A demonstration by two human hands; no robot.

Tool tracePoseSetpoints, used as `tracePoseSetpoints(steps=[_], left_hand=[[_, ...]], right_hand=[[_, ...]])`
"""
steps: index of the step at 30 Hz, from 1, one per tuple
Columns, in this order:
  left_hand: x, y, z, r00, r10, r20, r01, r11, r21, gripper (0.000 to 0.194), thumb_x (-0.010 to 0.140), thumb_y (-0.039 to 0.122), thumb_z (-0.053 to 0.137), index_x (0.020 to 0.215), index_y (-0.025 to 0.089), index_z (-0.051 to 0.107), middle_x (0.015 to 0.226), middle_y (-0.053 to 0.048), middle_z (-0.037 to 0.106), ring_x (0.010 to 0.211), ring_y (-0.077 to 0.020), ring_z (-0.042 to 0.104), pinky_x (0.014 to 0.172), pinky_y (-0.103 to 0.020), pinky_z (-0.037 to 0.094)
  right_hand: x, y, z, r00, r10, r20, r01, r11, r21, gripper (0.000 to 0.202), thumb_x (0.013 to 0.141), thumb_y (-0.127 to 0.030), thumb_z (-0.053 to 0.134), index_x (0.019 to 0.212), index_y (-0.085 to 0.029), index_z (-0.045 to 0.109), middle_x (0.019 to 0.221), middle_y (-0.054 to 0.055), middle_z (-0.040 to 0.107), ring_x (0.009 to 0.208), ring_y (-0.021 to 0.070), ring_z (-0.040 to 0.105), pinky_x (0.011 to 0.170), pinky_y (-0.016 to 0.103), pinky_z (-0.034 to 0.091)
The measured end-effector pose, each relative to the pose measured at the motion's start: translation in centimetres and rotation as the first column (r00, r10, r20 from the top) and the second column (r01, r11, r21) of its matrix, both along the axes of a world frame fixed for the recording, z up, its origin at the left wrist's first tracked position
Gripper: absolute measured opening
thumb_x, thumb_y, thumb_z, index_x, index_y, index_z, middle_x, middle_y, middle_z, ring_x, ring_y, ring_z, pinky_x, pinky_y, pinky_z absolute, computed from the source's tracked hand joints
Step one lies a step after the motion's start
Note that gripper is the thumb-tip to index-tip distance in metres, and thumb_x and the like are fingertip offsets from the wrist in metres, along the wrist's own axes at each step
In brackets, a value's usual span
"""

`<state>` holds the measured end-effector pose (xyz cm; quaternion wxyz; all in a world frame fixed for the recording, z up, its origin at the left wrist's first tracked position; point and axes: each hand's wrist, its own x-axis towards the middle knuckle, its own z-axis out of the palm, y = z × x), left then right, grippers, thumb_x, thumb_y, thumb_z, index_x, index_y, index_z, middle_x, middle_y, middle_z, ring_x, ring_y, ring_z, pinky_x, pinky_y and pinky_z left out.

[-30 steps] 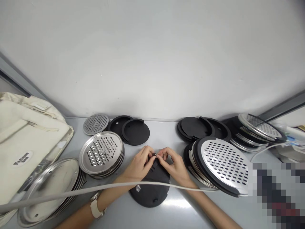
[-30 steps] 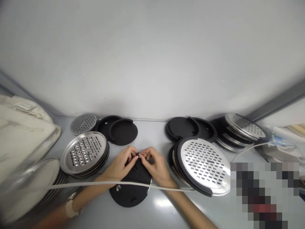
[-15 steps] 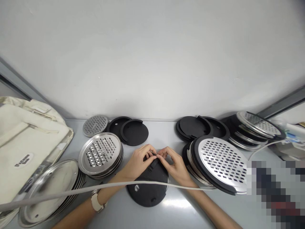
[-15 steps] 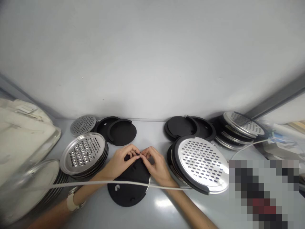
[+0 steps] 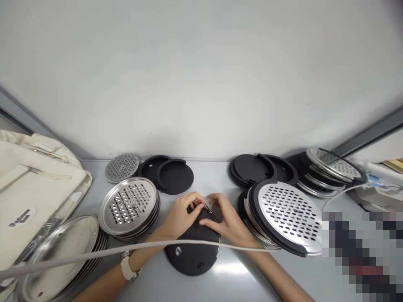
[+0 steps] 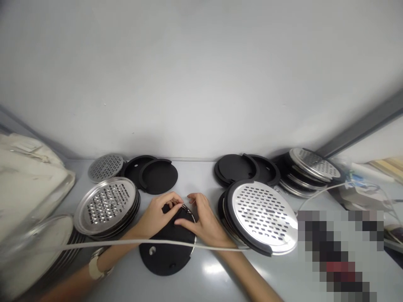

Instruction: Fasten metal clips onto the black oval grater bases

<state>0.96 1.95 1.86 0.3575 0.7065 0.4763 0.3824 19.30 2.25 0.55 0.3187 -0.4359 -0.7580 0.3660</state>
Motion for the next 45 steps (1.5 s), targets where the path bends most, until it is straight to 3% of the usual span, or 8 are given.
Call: tracePoseSetpoints(steps=[3,9,19,25,29,33,40,45], left_hand=[[-0.2,-0.1,0.1,1.000,0.014,-0.025,-0.014,1.000,-0.017,0.012,0.086,0.014,0.052,0.084,0.019,0.062,0.079,0.002,0.064,0.073,-0.0120,0.059,0.067,-0.023,0.046],[-0.3,0.0,-0.2,0.998,-0.004,-0.061,0.005,1.000,0.016,0.012,0.086,0.015,0.053,0.084,0.019,0.064,0.082,0.000,0.067,0.080,-0.0147,0.060,0.074,-0.027,0.047],[-0.9,-0.2,-0.5,0.995,-0.024,-0.101,0.026,0.999,0.020,0.013,0.078,0.006,0.053,0.081,0.019,0.056,0.077,0.003,0.058,0.072,-0.0113,0.058,0.068,-0.023,0.045],[-1.0,0.0,-0.7,0.996,-0.017,-0.082,0.019,0.999,0.027,0.015,0.078,0.004,0.051,0.080,0.019,0.053,0.078,0.003,0.056,0.072,-0.0105,0.057,0.068,-0.022,0.045],[-1.0,0.0,-0.7,0.996,-0.023,-0.083,0.025,1.000,0.019,0.017,0.077,0.003,0.049,0.080,0.018,0.053,0.078,0.003,0.055,0.072,-0.0105,0.055,0.068,-0.022,0.044],[-1.0,0.0,-0.9,0.999,-0.016,-0.049,0.016,1.000,0.002,0.017,0.077,0.002,0.049,0.080,0.018,0.053,0.078,0.003,0.054,0.071,-0.0102,0.055,0.068,-0.021,0.044],[-0.8,-0.1,-1.7,0.994,0.103,-0.033,-0.103,0.995,0.019,0.016,0.079,0.004,0.048,0.082,0.018,0.054,0.081,0.002,0.053,0.073,-0.0111,0.055,0.071,-0.023,0.044],[-0.8,-0.3,-1.7,0.994,0.097,-0.046,-0.095,0.995,0.039,0.017,0.083,0.005,0.046,0.086,0.019,0.056,0.083,0.001,0.054,0.077,-0.0119,0.055,0.074,-0.024,0.043]], right_hand=[[0.2,-0.3,-0.2,0.998,0.045,0.048,-0.041,0.997,-0.070,0.073,0.064,-0.050,0.077,0.121,-0.021,0.043,0.107,0.009,0.052,0.101,0.0252,0.052,0.086,0.039,0.047],[0.0,0.1,0.1,0.990,0.144,-0.009,-0.144,0.980,-0.138,0.033,0.078,-0.041,0.069,0.101,-0.022,0.055,0.096,0.003,0.055,0.092,0.0196,0.054,0.080,0.031,0.046],[-0.4,1.2,0.4,0.965,0.248,-0.085,-0.259,0.954,-0.153,0.027,0.082,-0.040,0.065,0.103,-0.023,0.060,0.100,0.004,0.058,0.098,0.0197,0.055,0.088,0.032,0.043],[-0.1,0.0,0.3,0.994,0.060,0.091,-0.051,0.994,-0.097,0.039,0.076,-0.046,0.070,0.101,-0.022,0.052,0.093,0.003,0.052,0.090,0.0210,0.052,0.080,0.033,0.044],[0.4,-0.7,0.5,0.978,0.108,0.179,-0.074,0.980,-0.184,0.043,0.069,-0.051,0.074,0.086,-0.020,0.050,0.082,0.000,0.049,0.078,0.0190,0.050,0.068,0.030,0.042],[0.5,-0.6,0.4,0.984,0.116,0.134,-0.075,0.957,-0.280,0.040,0.074,-0.047,0.071,0.096,-0.021,0.052,0.082,-0.001,0.050,0.075,0.0172,0.050,0.066,0.028,0.041],[0.5,0.6,-0.1,0.995,0.102,0.014,-0.096,0.968,-0.231,0.035,0.082,-0.038,0.065,0.112,-0.023,0.054,0.092,0.001,0.050,0.087,0.0177,0.052,0.080,0.029,0.042],[0.5,0.7,0.1,0.991,0.122,-0.048,-0.130,0.962,-0.241,0.044,0.084,-0.033,0.064,0.124,-0.026,0.047,0.092,0.000,0.050,0.089,0.0172,0.052,0.082,0.029,0.043]])
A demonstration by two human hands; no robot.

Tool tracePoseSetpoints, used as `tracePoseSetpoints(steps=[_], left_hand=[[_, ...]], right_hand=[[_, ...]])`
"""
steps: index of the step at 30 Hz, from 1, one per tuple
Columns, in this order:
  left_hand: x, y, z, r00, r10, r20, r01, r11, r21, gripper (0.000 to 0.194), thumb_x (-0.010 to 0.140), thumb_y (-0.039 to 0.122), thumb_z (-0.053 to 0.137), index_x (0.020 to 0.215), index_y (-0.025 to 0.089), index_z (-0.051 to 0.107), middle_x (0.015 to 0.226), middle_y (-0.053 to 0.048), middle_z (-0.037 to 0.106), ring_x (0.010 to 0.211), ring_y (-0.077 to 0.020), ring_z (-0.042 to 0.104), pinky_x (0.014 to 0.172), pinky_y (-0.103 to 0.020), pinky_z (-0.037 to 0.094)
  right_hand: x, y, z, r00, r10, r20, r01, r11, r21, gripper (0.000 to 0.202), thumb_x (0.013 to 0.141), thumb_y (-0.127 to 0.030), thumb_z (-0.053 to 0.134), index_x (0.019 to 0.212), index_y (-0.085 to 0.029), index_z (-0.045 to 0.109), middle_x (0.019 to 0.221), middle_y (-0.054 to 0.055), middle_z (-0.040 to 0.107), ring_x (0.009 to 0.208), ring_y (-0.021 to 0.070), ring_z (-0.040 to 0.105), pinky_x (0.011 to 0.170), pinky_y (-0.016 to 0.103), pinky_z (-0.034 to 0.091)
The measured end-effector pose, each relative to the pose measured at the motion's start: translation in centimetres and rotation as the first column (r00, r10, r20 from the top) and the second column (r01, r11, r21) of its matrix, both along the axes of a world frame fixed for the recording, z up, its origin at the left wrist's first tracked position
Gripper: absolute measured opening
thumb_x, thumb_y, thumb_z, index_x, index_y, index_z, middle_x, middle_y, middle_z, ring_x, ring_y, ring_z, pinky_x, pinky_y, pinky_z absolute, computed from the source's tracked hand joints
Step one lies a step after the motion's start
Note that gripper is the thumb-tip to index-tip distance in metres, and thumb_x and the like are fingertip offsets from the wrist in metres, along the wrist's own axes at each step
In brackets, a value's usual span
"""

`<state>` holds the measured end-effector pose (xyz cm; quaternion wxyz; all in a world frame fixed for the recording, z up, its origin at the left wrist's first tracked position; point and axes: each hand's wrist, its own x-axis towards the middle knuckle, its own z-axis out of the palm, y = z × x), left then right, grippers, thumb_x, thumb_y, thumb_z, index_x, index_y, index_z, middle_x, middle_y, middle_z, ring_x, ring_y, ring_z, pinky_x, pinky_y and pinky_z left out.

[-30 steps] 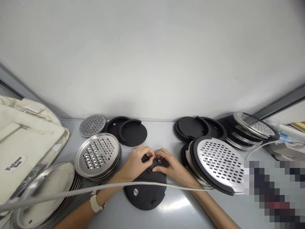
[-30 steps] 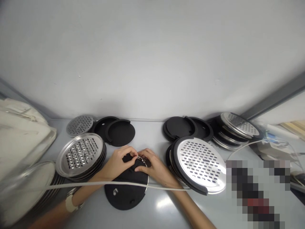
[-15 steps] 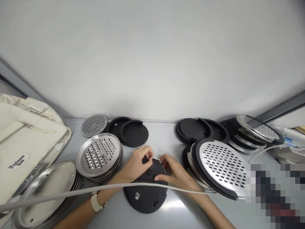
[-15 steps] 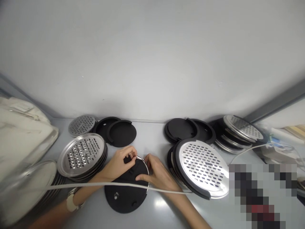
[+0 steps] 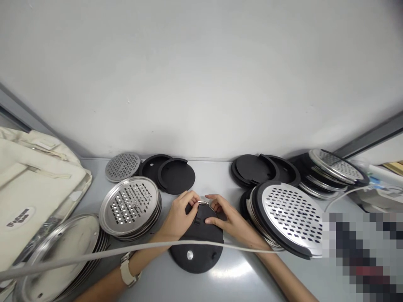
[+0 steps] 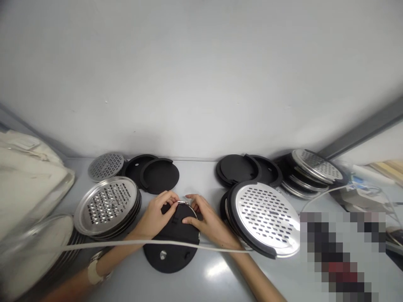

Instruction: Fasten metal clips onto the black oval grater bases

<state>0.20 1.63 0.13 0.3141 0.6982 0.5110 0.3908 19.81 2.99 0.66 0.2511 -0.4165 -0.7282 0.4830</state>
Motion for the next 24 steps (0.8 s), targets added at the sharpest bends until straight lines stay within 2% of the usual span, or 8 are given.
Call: tracePoseSetpoints(steps=[6,10,14,16,19,21,24], left_hand=[[-0.09,0.14,0.11,0.998,0.009,-0.055,-0.007,1.000,0.028,0.019,0.084,0.004,0.046,0.083,0.019,0.057,0.082,0.001,0.056,0.080,-0.0141,0.052,0.075,-0.026,0.041],[-0.14,0.13,0.03,0.998,0.008,-0.068,-0.004,0.998,0.056,0.019,0.083,0.003,0.046,0.082,0.019,0.057,0.082,0.001,0.058,0.081,-0.0151,0.053,0.075,-0.027,0.041],[-0.10,0.03,-0.06,0.997,0.018,-0.070,-0.013,0.998,0.067,0.019,0.083,0.003,0.048,0.080,0.019,0.057,0.080,0.001,0.058,0.080,-0.0151,0.054,0.074,-0.027,0.042],[-0.08,0.02,-0.12,0.997,0.025,-0.074,-0.019,0.997,0.079,0.019,0.084,0.003,0.048,0.079,0.019,0.058,0.080,0.001,0.059,0.080,-0.0151,0.054,0.075,-0.027,0.042],[-0.06,0.03,-0.21,0.996,0.034,-0.083,-0.024,0.993,0.114,0.019,0.084,0.003,0.049,0.082,0.019,0.059,0.082,0.001,0.061,0.082,-0.0153,0.055,0.078,-0.028,0.042],[-0.06,0.01,-0.24,0.994,0.040,-0.105,-0.026,0.991,0.132,0.019,0.085,0.003,0.050,0.082,0.019,0.060,0.082,0.001,0.062,0.082,-0.0157,0.055,0.078,-0.029,0.042],[-0.05,-0.06,-0.22,0.987,0.067,-0.147,-0.045,0.988,0.145,0.017,0.086,0.006,0.051,0.080,0.019,0.060,0.079,0.000,0.062,0.081,-0.0172,0.054,0.077,-0.031,0.043]], right_hand=[[-0.15,-0.03,0.24,1.000,0.014,-0.001,-0.014,1.000,0.012,0.030,0.088,-0.034,0.058,0.116,-0.024,0.052,0.099,0.002,0.052,0.092,0.0179,0.052,0.086,0.031,0.042],[-0.22,0.15,0.07,1.000,0.005,-0.026,-0.004,1.000,0.014,0.028,0.090,-0.032,0.055,0.116,-0.023,0.051,0.097,0.002,0.054,0.091,0.0175,0.052,0.085,0.031,0.043],[-0.18,0.19,-0.02,1.000,0.003,-0.009,-0.002,0.998,0.061,0.020,0.090,-0.032,0.055,0.108,-0.023,0.056,0.096,0.002,0.054,0.088,0.0173,0.054,0.083,0.031,0.044],[-0.23,0.13,0.18,1.000,-0.015,0.011,0.014,0.995,0.103,0.019,0.089,-0.031,0.057,0.106,-0.023,0.057,0.097,0.003,0.054,0.090,0.0178,0.054,0.083,0.031,0.045],[-0.40,-0.02,0.66,0.999,-0.035,0.037,0.027,0.979,0.201,0.024,0.088,-0.027,0.059,0.112,-0.026,0.056,0.108,0.004,0.054,0.105,0.0198,0.052,0.094,0.033,0.042],[-0.54,-0.17,0.82,0.998,-0.020,0.062,0.002,0.962,0.272,0.028,0.090,-0.023,0.056,0.117,-0.028,0.054,0.116,0.004,0.053,0.114,0.0203,0.048,0.100,0.035,0.039],[-0.69,-0.34,0.45,0.995,0.028,0.100,-0.063,0.926,0.372,0.033,0.094,-0.019,0.047,0.125,-0.030,0.050,0.119,0.004,0.056,0.115,0.0201,0.048,0.101,0.038,0.039]])
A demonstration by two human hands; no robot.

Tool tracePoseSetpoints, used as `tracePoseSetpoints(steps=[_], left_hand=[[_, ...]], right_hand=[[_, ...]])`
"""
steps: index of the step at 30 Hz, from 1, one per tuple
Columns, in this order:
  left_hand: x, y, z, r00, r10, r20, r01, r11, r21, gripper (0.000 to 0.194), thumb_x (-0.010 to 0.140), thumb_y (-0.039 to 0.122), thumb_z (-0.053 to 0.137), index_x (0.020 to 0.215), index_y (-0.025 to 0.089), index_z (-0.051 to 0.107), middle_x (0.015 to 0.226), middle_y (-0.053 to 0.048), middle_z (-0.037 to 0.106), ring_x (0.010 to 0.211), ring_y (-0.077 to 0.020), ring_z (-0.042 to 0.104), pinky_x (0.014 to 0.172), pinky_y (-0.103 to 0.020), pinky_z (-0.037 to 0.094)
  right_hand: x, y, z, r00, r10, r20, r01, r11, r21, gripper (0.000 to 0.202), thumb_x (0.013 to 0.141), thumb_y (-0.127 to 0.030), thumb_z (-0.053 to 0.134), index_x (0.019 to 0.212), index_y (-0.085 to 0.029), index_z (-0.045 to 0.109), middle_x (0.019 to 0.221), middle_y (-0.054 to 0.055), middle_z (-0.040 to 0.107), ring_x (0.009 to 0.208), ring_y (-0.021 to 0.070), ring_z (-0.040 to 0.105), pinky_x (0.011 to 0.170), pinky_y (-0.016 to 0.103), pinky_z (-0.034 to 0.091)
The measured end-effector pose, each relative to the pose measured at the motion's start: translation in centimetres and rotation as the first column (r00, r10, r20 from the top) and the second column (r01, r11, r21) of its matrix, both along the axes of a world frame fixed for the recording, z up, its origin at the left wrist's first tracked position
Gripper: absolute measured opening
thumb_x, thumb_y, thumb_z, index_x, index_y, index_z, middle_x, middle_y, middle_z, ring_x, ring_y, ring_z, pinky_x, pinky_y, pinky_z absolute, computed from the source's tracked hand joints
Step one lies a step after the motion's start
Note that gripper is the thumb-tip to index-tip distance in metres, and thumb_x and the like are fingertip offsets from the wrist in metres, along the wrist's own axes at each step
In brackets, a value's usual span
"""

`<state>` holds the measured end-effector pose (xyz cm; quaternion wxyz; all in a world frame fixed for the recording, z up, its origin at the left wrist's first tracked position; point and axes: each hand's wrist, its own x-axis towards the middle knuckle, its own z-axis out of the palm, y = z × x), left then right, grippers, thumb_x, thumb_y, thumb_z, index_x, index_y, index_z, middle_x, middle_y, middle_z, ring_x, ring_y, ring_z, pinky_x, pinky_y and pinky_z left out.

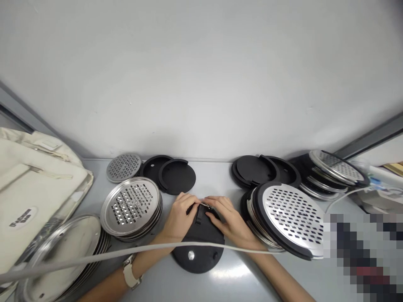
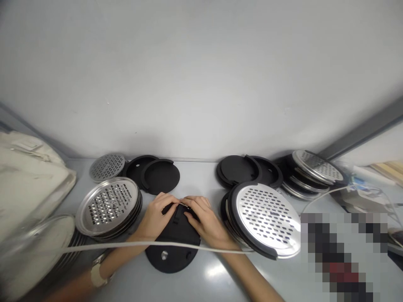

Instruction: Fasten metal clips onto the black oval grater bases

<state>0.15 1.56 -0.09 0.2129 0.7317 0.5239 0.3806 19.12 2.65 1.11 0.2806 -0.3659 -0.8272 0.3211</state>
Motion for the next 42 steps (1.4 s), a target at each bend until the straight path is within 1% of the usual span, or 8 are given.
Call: tracePoseSetpoints(steps=[4,8,14,20,25,27,32,42], left_hand=[[0.0,-0.1,-0.1,1.000,0.019,-0.007,-0.018,1.000,0.025,0.015,0.087,0.009,0.053,0.083,0.020,0.063,0.082,-0.001,0.065,0.084,-0.0189,0.054,0.079,-0.033,0.045],[0.0,-0.1,-0.4,1.000,-0.002,-0.003,0.002,0.999,0.048,0.016,0.089,0.013,0.052,0.087,0.020,0.066,0.086,-0.002,0.067,0.086,-0.0187,0.055,0.081,-0.034,0.046],[-0.1,-0.2,-0.3,0.996,-0.037,-0.087,0.041,0.998,0.044,0.018,0.091,0.013,0.050,0.091,0.021,0.066,0.089,-0.002,0.066,0.088,-0.0187,0.053,0.085,-0.037,0.043],[-0.1,-0.2,-0.7,0.996,-0.032,-0.087,0.039,0.996,0.079,0.022,0.092,0.012,0.048,0.099,0.023,0.066,0.090,-0.003,0.063,0.088,-0.0182,0.053,0.085,-0.036,0.043],[0.1,-0.3,-0.5,0.993,-0.003,-0.116,0.013,0.997,0.081,0.021,0.092,0.011,0.048,0.101,0.021,0.063,0.093,-0.002,0.064,0.089,-0.0184,0.052,0.087,-0.036,0.040],[0.1,-0.4,-0.1,0.990,0.001,-0.138,0.009,0.998,0.069,0.019,0.092,0.010,0.047,0.098,0.021,0.062,0.093,-0.003,0.063,0.090,-0.0187,0.052,0.086,-0.036,0.039],[0.2,-0.4,0.5,0.984,-0.034,-0.173,0.038,0.999,0.024,0.018,0.093,0.011,0.045,0.085,0.019,0.059,0.084,-0.001,0.061,0.084,-0.0181,0.051,0.082,-0.034,0.037],[0.0,-0.5,0.5,0.985,-0.099,-0.144,0.106,0.993,0.045,0.023,0.094,0.012,0.042,0.087,0.021,0.062,0.087,-0.002,0.062,0.085,-0.0176,0.052,0.082,-0.034,0.040]], right_hand=[[0.0,0.0,-1.2,0.998,0.057,0.001,-0.057,0.993,0.105,0.036,0.096,-0.016,0.040,0.129,-0.029,0.047,0.117,0.005,0.060,0.110,0.0198,0.052,0.096,0.039,0.043],[0.0,-0.1,-1.8,0.999,0.046,-0.025,-0.042,0.990,0.135,0.033,0.097,-0.015,0.038,0.125,-0.027,0.051,0.112,0.005,0.062,0.104,0.0186,0.056,0.092,0.036,0.047],[0.0,-0.2,-1.7,0.999,-0.012,-0.041,0.016,0.994,0.108,0.030,0.098,-0.018,0.036,0.119,-0.026,0.055,0.103,0.006,0.064,0.097,0.0198,0.059,0.087,0.037,0.051],[0.1,0.0,-2.0,0.999,-0.004,-0.054,0.010,0.994,0.111,0.033,0.098,-0.020,0.034,0.124,-0.028,0.052,0.112,0.006,0.063,0.104,0.0213,0.058,0.092,0.042,0.049],[0.1,-0.2,-1.9,0.999,0.004,-0.052,0.003,0.992,0.123,0.033,0.097,-0.016,0.036,0.124,-0.028,0.051,0.110,0.006,0.063,0.102,0.0204,0.057,0.091,0.039,0.049],[0.0,-0.4,-1.9,0.999,0.011,-0.046,-0.006,0.993,0.120,0.034,0.097,-0.016,0.036,0.125,-0.028,0.050,0.112,0.006,0.062,0.104,0.0200,0.056,0.092,0.039,0.048],[-0.1,-0.7,-1.7,1.000,-0.004,-0.027,0.007,0.993,0.121,0.034,0.097,-0.016,0.036,0.127,-0.027,0.048,0.114,0.007,0.059,0.106,0.0204,0.055,0.094,0.039,0.047],[-0.3,-0.8,-1.6,0.999,-0.043,-0.003,0.043,0.988,0.146,0.028,0.097,-0.018,0.036,0.119,-0.026,0.052,0.104,0.009,0.059,0.098,0.0219,0.057,0.088,0.040,0.049]])
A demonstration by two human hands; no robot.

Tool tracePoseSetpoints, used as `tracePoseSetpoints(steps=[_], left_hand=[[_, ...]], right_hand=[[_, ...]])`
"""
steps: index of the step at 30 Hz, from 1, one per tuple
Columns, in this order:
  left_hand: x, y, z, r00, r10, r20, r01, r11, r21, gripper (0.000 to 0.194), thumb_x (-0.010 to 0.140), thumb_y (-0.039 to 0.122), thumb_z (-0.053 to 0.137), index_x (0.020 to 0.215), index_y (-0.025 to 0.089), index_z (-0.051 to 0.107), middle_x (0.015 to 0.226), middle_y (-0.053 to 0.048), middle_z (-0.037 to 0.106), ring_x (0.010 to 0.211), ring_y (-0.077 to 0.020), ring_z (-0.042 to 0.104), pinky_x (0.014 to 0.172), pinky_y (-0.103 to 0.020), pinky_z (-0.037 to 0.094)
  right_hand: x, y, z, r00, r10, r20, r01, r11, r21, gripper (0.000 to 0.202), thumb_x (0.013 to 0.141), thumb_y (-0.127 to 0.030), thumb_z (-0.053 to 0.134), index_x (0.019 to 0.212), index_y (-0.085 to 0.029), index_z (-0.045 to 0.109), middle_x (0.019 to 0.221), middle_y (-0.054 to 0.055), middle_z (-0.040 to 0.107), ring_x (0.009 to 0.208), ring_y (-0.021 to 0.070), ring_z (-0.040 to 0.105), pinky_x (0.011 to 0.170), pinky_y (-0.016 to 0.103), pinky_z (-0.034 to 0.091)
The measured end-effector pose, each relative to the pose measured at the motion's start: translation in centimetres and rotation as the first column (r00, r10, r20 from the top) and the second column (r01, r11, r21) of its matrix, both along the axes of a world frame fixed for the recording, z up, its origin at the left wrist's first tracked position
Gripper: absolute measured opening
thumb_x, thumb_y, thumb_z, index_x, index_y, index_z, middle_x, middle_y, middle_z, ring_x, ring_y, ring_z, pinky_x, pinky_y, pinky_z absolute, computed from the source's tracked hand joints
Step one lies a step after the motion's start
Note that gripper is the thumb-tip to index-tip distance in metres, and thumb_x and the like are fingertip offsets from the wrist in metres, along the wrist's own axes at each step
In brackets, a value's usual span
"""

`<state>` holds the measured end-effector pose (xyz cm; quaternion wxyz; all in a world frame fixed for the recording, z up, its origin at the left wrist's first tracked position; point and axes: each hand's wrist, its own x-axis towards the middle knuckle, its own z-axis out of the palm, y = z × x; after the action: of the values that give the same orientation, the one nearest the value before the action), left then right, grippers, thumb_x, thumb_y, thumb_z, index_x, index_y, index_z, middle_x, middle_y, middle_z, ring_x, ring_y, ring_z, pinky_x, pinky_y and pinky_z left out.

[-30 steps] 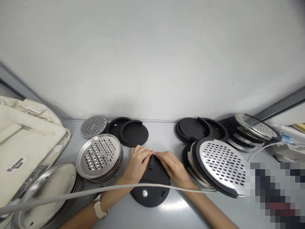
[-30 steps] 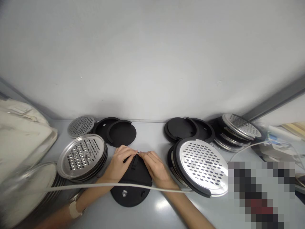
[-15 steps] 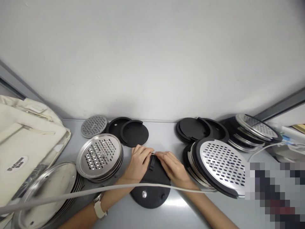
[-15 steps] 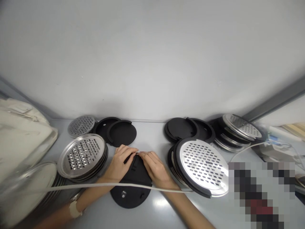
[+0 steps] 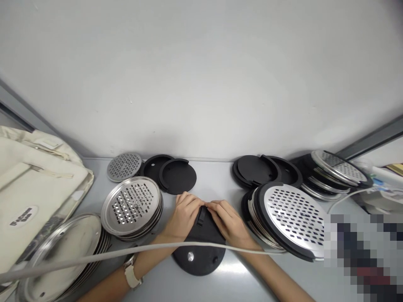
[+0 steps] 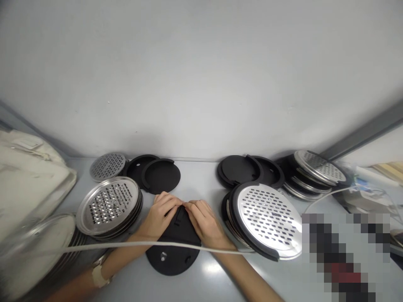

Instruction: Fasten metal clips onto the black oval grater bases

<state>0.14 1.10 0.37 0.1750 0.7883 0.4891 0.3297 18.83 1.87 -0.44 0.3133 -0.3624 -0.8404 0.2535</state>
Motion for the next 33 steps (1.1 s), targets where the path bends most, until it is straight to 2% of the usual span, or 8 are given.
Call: tracePoseSetpoints(steps=[6,12,18,26,33], left_hand=[[-0.12,-0.04,-0.18,1.000,-0.022,-0.001,0.022,0.999,0.024,0.023,0.095,0.012,0.041,0.087,0.020,0.062,0.090,-0.002,0.063,0.087,-0.0176,0.052,0.085,-0.034,0.040],[-0.01,-0.13,0.20,0.999,-0.030,-0.014,0.030,0.999,0.022,0.023,0.094,0.011,0.042,0.091,0.021,0.063,0.091,-0.002,0.064,0.088,-0.0174,0.054,0.086,-0.036,0.040],[0.06,-0.26,0.30,0.998,-0.048,-0.045,0.048,0.999,0.001,0.024,0.095,0.012,0.040,0.094,0.020,0.062,0.092,-0.003,0.063,0.089,-0.0181,0.054,0.086,-0.037,0.041],[0.12,-0.20,0.02,0.995,-0.018,-0.093,0.022,0.999,0.044,0.023,0.095,0.011,0.041,0.094,0.019,0.062,0.092,-0.003,0.063,0.089,-0.0185,0.053,0.086,-0.036,0.039],[0.12,-0.16,0.21,0.997,-0.022,-0.070,0.026,0.998,0.061,0.023,0.094,0.010,0.042,0.095,0.018,0.063,0.093,-0.004,0.065,0.091,-0.0189,0.054,0.084,-0.036,0.037]], right_hand=[[0.03,0.06,-0.10,1.000,-0.010,0.012,0.010,1.000,0.013,0.026,0.098,-0.018,0.034,0.116,-0.025,0.052,0.101,0.008,0.058,0.095,0.0211,0.055,0.086,0.039,0.047],[0.09,0.22,-0.36,0.996,-0.031,0.078,0.026,0.998,0.063,0.023,0.097,-0.019,0.035,0.108,-0.023,0.054,0.087,0.007,0.057,0.083,0.0214,0.052,0.075,0.038,0.047],[0.07,0.13,-0.62,0.996,-0.035,0.085,0.032,0.999,0.035,0.020,0.097,-0.018,0.036,0.109,-0.022,0.052,0.090,0.007,0.055,0.086,0.0211,0.052,0.078,0.038,0.046],[-0.09,0.07,-0.44,0.998,-0.041,0.051,0.042,0.999,-0.003,0.022,0.097,-0.017,0.038,0.113,-0.024,0.051,0.094,0.006,0.053,0.089,0.0203,0.052,0.082,0.037,0.046],[-0.11,-0.02,-0.64,0.998,-0.044,0.042,0.045,0.999,-0.002,0.021,0.097,-0.017,0.038,0.112,-0.025,0.050,0.093,0.006,0.053,0.088,0.0203,0.053,0.082,0.037,0.047]])
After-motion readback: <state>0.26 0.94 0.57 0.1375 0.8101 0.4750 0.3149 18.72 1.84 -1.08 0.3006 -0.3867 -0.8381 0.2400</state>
